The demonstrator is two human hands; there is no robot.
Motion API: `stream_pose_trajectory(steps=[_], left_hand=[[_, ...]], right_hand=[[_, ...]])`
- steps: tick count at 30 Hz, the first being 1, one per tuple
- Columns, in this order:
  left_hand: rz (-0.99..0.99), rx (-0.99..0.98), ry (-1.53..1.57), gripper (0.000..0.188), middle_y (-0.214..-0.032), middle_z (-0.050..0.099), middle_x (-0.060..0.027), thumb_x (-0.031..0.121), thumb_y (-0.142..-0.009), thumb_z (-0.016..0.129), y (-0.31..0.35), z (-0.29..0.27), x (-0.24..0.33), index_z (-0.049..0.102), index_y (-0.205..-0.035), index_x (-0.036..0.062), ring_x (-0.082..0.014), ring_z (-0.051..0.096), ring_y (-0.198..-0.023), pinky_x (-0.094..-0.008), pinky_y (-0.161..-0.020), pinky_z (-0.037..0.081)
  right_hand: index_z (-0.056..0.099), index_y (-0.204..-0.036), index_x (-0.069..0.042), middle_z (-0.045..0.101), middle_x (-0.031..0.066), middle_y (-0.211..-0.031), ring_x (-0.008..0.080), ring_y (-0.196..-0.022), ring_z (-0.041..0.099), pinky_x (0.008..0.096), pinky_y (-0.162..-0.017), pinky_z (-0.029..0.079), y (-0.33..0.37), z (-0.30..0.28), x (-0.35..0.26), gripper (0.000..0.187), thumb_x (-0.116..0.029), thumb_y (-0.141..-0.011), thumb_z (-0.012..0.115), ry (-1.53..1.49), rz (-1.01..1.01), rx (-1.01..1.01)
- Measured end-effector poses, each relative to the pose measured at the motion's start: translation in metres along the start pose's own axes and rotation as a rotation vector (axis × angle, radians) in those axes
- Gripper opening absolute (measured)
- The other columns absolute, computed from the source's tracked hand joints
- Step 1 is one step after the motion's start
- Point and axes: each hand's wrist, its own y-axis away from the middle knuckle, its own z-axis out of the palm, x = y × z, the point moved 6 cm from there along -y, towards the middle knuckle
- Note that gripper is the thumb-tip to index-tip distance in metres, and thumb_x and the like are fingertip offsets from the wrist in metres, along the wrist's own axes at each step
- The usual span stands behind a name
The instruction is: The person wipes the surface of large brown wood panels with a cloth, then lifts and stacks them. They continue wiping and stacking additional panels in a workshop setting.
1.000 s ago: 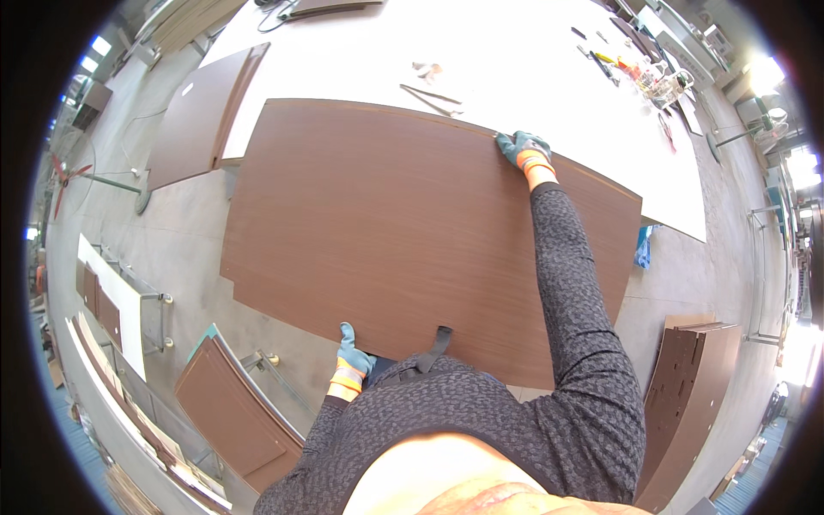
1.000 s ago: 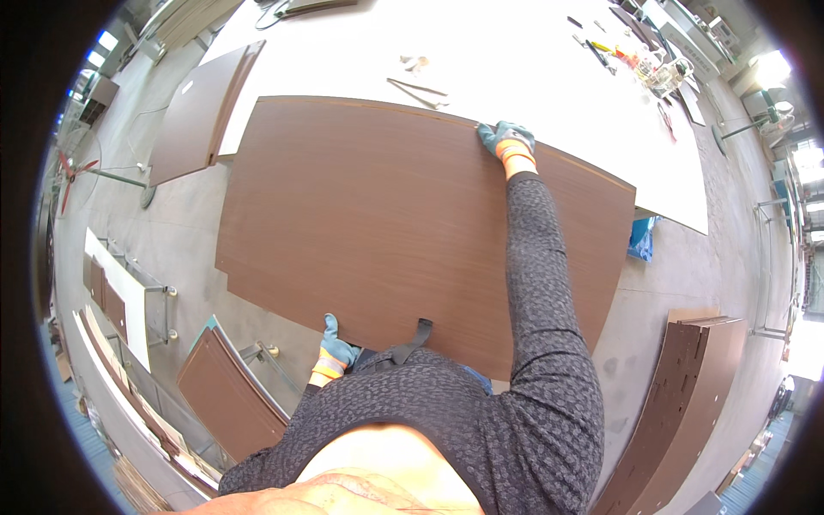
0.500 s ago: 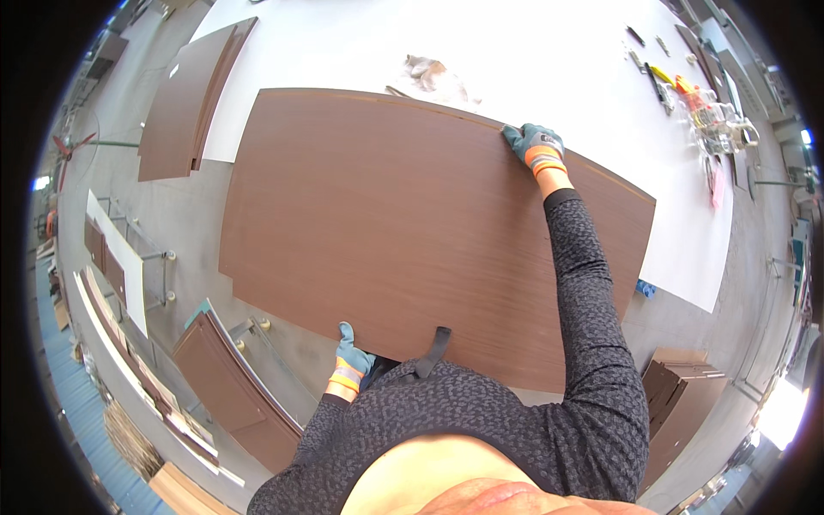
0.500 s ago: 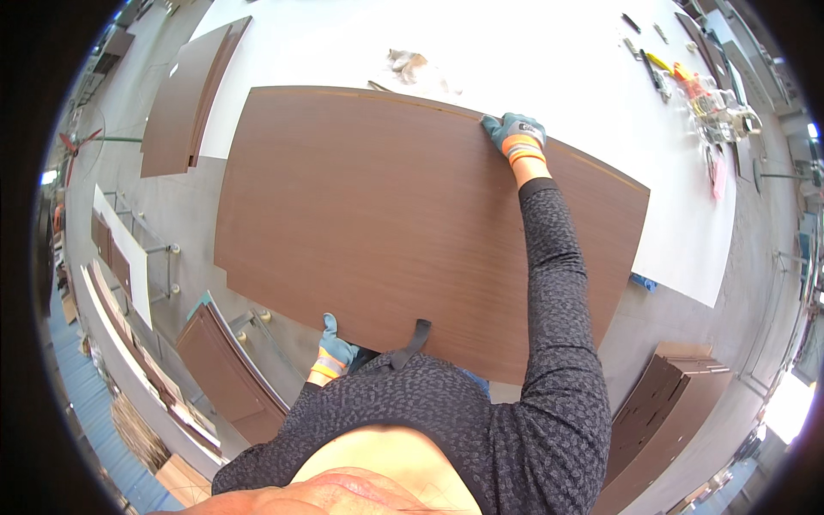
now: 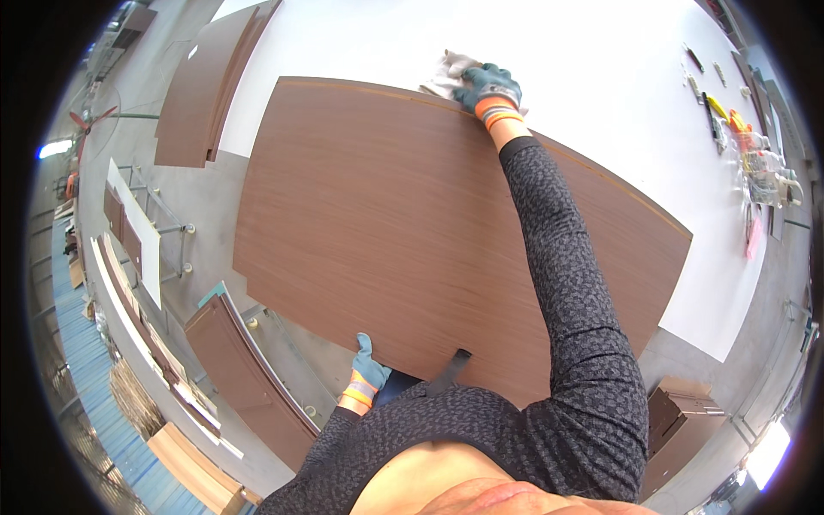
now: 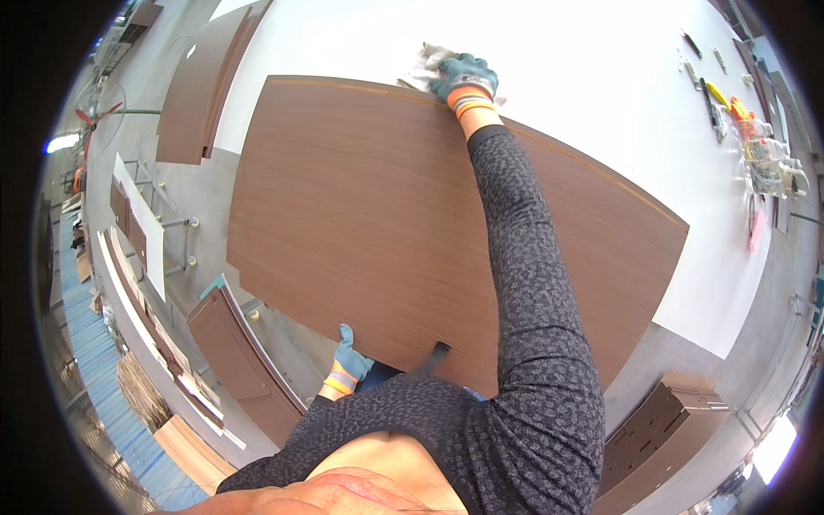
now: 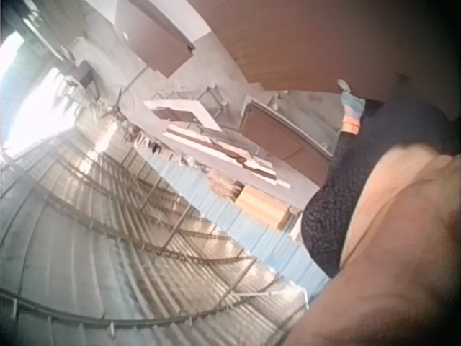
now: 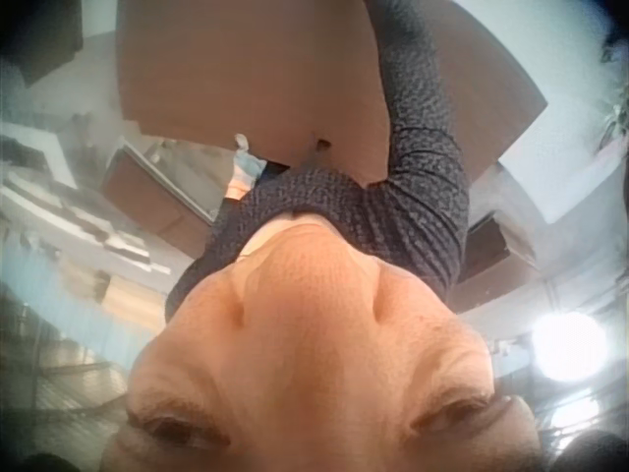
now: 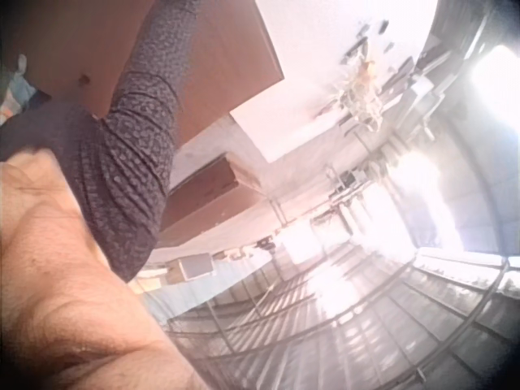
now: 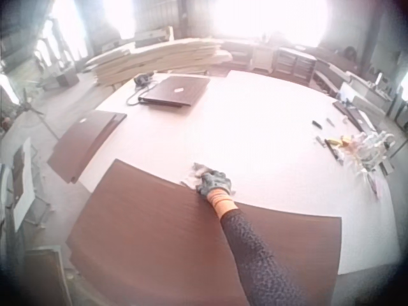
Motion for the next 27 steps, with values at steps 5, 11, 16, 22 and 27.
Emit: stream_pose_trajectory(steps=[5,11,16,22,27], left_hand=[[-0.066,-0.184,0.069,0.082,-0.159,0.047,-0.0135,0.058,-0.099,0.064,-0.031,0.04,-0.008,0.039,-0.157,0.0061,-0.0353,0.045,-0.146,-0.0558,-0.119,0.042],[-0.02,-0.196,0.043,0.074,-0.151,0.054,-0.0116,0.051,-0.098,0.07,-0.048,0.105,-0.002,0.046,-0.151,0.0041,-0.0314,0.054,-0.138,-0.0529,-0.112,0.05],[-0.044,-0.118,0.022,0.069,-0.148,0.057,-0.0094,0.045,-0.097,0.075,-0.056,0.138,-0.008,0.049,-0.149,0.0059,-0.0289,0.059,-0.133,-0.0532,-0.108,0.054],[-0.05,-0.033,-0.01,0.067,-0.15,0.057,-0.0095,0.042,-0.098,0.073,-0.072,0.207,-0.015,0.049,-0.15,0.006,-0.0307,0.056,-0.137,-0.0555,-0.114,0.048],[-0.129,-0.111,0.114,0.067,-0.15,0.057,-0.009,0.04,-0.097,0.075,-0.074,0.208,-0.022,0.049,-0.15,0.0069,-0.0301,0.057,-0.136,-0.0549,-0.112,0.051]], right_hand=[[0.08,-0.108,-0.009,0.078,0.0199,-0.105,0.0399,-0.095,0.076,0.0499,-0.085,0.062,-0.079,-0.01,0.108,0.03,-0.031,-0.099,0.062,0.047,0.105,0.349],[0.073,-0.09,-0.008,0.075,0.0212,-0.096,0.0438,-0.09,0.072,0.0519,-0.082,0.058,-0.067,-0.081,0.161,0.026,-0.027,-0.097,0.057,-0.018,-0.08,0.824],[0.072,-0.091,-0.009,0.075,0.0177,-0.094,0.039,-0.083,0.071,0.0474,-0.073,0.057,-0.052,-0.204,0.181,0.023,-0.027,-0.098,0.06,-0.022,-0.232,1.049],[0.076,-0.094,-0.013,0.076,0.0144,-0.09,0.0361,-0.088,0.072,0.0457,-0.079,0.059,-0.034,-0.25,0.241,0.016,-0.024,-0.097,0.065,0.059,-0.324,1.05],[0.078,-0.098,-0.012,0.075,0.0176,-0.097,0.0383,-0.093,0.072,0.0435,-0.083,0.059,-0.048,-0.267,0.227,0.019,-0.027,-0.095,0.067,-0.236,-0.179,0.841]])
